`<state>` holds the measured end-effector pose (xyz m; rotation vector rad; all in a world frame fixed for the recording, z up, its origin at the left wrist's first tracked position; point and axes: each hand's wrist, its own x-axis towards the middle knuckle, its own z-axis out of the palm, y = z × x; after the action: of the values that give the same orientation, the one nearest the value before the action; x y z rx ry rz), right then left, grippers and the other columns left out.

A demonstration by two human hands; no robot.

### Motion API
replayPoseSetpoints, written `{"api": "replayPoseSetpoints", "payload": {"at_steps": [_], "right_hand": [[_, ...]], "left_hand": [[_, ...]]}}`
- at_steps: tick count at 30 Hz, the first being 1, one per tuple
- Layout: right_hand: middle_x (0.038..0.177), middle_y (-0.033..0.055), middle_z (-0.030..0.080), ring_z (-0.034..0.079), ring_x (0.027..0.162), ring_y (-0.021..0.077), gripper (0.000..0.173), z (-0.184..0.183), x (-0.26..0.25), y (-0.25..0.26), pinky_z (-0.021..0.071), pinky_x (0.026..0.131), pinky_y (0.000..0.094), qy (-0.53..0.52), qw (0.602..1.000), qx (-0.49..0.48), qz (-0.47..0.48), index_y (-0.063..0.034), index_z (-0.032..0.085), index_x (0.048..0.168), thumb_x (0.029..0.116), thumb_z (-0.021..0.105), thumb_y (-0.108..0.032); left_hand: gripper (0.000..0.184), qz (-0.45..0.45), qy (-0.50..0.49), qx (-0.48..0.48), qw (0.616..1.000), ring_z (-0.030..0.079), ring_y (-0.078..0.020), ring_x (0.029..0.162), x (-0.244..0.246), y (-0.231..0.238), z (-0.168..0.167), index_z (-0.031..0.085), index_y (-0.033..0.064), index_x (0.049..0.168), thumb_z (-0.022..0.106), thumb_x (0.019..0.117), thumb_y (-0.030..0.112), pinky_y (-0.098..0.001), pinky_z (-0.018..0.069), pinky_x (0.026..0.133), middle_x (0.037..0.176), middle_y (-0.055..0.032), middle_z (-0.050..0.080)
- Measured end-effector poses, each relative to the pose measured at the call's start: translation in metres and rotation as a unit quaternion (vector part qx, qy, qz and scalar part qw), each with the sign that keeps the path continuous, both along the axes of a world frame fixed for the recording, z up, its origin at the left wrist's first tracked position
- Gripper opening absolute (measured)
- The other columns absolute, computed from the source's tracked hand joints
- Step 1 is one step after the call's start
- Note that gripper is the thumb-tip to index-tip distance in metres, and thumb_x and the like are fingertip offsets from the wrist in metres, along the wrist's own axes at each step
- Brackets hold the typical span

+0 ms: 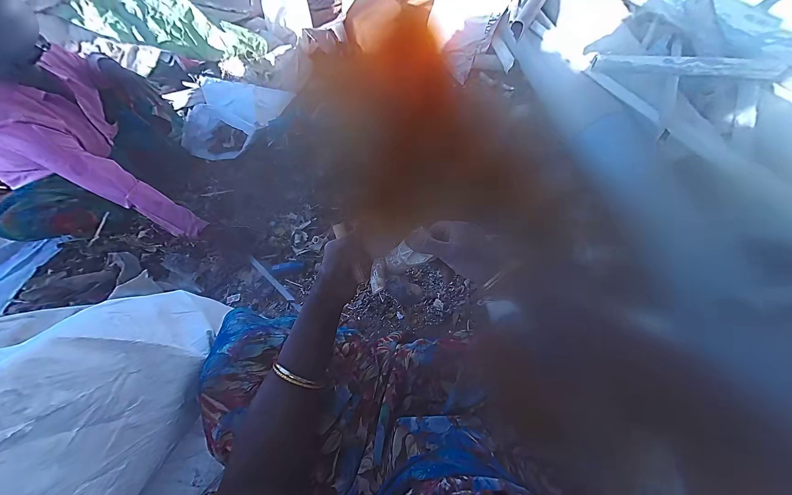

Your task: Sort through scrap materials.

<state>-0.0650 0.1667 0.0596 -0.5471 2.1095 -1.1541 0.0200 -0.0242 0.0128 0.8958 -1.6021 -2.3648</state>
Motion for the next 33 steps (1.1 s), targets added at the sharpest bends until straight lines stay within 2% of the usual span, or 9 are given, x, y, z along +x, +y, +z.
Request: {"api": "replayPoseSetpoints", "payload": {"at_steps": [5, 8, 11, 14, 20, 24, 27, 30, 33], "right_hand": [[0.087, 0.011, 0.061, 0.058, 0.071, 0.0199, 0.034, -0.006, 0.001, 0.004, 0.0501, 0.067, 0.0404, 0.119, 0.989, -0.011, 0.089, -0.0027, 0.063, 0.109, 0.0964, 0.073, -0.033], [0.116, 0.0163, 0.068, 0.065, 0.1, 0.0252, 0.041, 0.0, 0.002, 0.014, 0.0528, 0.089, 0.042, 0.24, 0.954, -0.035, 0.174, -0.0002, 0.064, 0.127, 0.0944, 0.075, -0.023], [0.131, 0.0173, 0.066, 0.065, 0.116, 0.0289, 0.05, -0.016, -0.009, 0.017, 0.0514, 0.099, 0.0412, 0.336, 0.912, -0.049, 0.229, -0.001, 0.061, 0.138, 0.0939, 0.074, -0.02], [0.128, 0.0219, 0.067, 0.067, 0.112, 0.0347, 0.052, -0.021, -0.01, 0.022, 0.0531, 0.096, 0.0433, 0.396, 0.887, -0.05, 0.234, 0.0023, 0.059, 0.14, 0.093, 0.073, -0.015], [0.121, 0.0253, 0.069, 0.07, 0.106, 0.0377, 0.044, -0.017, -0.005, 0.025, 0.0568, 0.09, 0.043, 0.469, 0.852, -0.082, 0.216, 0.0068, 0.065, 0.131, 0.0883, 0.07, -0.002], [0.123, 0.023, 0.068, 0.069, 0.107, 0.0355, 0.047, -0.028, -0.011, 0.02, 0.0557, 0.091, 0.0432, 0.451, 0.86, -0.074, 0.227, 0.0054, 0.062, 0.133, 0.0926, 0.071, -0.017], [0.12, 0.0223, 0.07, 0.069, 0.106, 0.0305, 0.05, -0.025, -0.008, 0.017, 0.0541, 0.094, 0.0412, 0.379, 0.899, -0.068, 0.207, 0.0069, 0.063, 0.131, 0.0931, 0.074, -0.024], [0.098, 0.0153, 0.07, 0.066, 0.085, 0.0195, 0.038, -0.017, -0.005, 0.014, 0.0537, 0.082, 0.0367, 0.272, 0.95, -0.029, 0.15, 0.0029, 0.065, 0.124, 0.0956, 0.073, -0.021], [0.088, 0.0098, 0.065, 0.06, 0.074, 0.0135, 0.028, -0.021, -0.006, 0.008, 0.0524, 0.075, 0.0334, 0.157, 0.984, -0.013, 0.087, -0.0002, 0.066, 0.115, 0.1021, 0.064, -0.025]], "left_hand": [[0.035, 0.015, -0.024, -0.009, 1.0, 0.067, -0.0132, 0.074, -0.002, 0.001, 0.0, 0.059, 0.0101, 0.117, 0.047, 0.1077, 0.041, -0.0301, 0.0575, 0.064, 0.088, -0.0054, 0.067], [0.033, 0.016, -0.032, 0.0, 0.999, 0.068, -0.0117, 0.073, 0.0, 0.002, 0.006, 0.058, 0.0108, 0.117, 0.046, 0.1082, 0.04, -0.0283, 0.0576, 0.064, 0.089, -0.0044, 0.068], [0.029, 0.016, -0.048, -0.02, 0.999, 0.058, -0.0061, 0.055, -0.001, -0.002, 0.006, 0.06, 0.0111, 0.104, 0.049, 0.1075, 0.038, -0.0211, 0.0496, 0.05, 0.073, -0.0005, 0.062], [0.024, 0.004, -0.054, -0.02, 0.998, 0.047, -0.0052, 0.047, -0.001, -0.006, 0.006, 0.057, 0.0119, 0.098, 0.051, 0.1069, 0.033, -0.0198, 0.0425, 0.043, 0.066, 0.0011, 0.054], [0.017, 0.015, -0.041, -0.042, 0.998, 0.047, -0.0059, 0.047, 0.001, -0.009, 0.007, 0.055, 0.0128, 0.099, 0.054, 0.106, 0.028, -0.0201, 0.0416, 0.043, 0.067, 0.0012, 0.053], [0.018, 0.012, -0.018, -0.074, 0.997, 0.049, -0.006, 0.049, 0.004, -0.008, 0.001, 0.056, 0.0137, 0.1, 0.056, 0.1059, 0.03, -0.0206, 0.0447, 0.047, 0.067, 0.0023, 0.054], [0.017, 0.022, -0.001, -0.112, 0.993, 0.05, -0.006, 0.049, 0.005, -0.003, 0.004, 0.058, 0.0112, 0.097, 0.056, 0.1059, 0.025, -0.0207, 0.0456, 0.047, 0.066, 0.0015, 0.056], [0.011, 0.012, 0.037, -0.135, 0.99, 0.057, -0.0079, 0.058, 0.008, -0.004, 0.005, 0.058, 0.0087, 0.109, 0.058, 0.1046, 0.019, -0.0236, 0.0517, 0.055, 0.078, -0.0009, 0.061], [0.011, 0.008, 0.063, -0.164, 0.984, 0.057, -0.0069, 0.056, 0.009, -0.003, 0.005, 0.059, 0.009, 0.109, 0.064, 0.1008, 0.014, -0.0225, 0.0514, 0.052, 0.078, -0.0004, 0.063]]}}
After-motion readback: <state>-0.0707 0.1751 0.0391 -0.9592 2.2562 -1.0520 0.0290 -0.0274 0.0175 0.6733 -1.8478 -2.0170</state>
